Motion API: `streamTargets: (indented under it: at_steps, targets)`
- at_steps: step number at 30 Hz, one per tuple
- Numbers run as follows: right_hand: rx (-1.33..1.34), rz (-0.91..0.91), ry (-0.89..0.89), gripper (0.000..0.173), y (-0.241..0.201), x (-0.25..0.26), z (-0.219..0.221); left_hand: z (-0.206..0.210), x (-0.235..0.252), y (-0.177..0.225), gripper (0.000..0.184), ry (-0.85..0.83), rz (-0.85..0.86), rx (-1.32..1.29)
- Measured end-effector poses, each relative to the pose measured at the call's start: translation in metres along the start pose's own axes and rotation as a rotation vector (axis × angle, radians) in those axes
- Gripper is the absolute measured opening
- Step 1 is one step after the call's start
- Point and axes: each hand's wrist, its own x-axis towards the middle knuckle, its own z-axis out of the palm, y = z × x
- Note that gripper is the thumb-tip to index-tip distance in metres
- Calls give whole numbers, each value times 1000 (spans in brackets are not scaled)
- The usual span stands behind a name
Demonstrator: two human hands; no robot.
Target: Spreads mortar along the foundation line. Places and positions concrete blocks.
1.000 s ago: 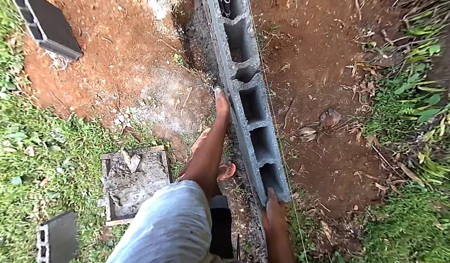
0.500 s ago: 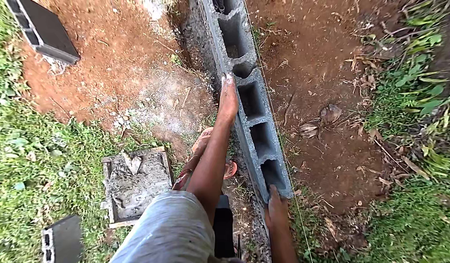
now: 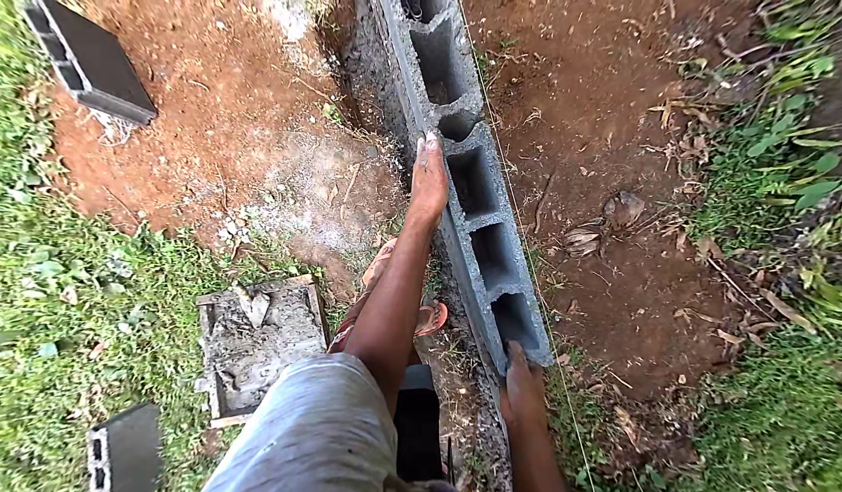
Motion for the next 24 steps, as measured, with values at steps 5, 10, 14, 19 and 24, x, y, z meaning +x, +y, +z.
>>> streamTargets:
  at_steps: [5,10,14,19,24]
  targets:
    - [0,0,-4,34,-1,0,0,1,0,3,70,-10,-17,36]
    - [1,-22,-22,37,2,1,-1,0,-3,5,71,-30,-23,34]
    - [5,-10,-34,46,3,0,-3,-10,-4,-3,78,-64,-102,-112]
    - [-5,-18,-76,50,5,3,-9,-40,-8,-22,70,-129,-146,-272]
    - [-42,-41,-56,49,6,4,-10,-41,-12,-26,68,-210,-144,-192]
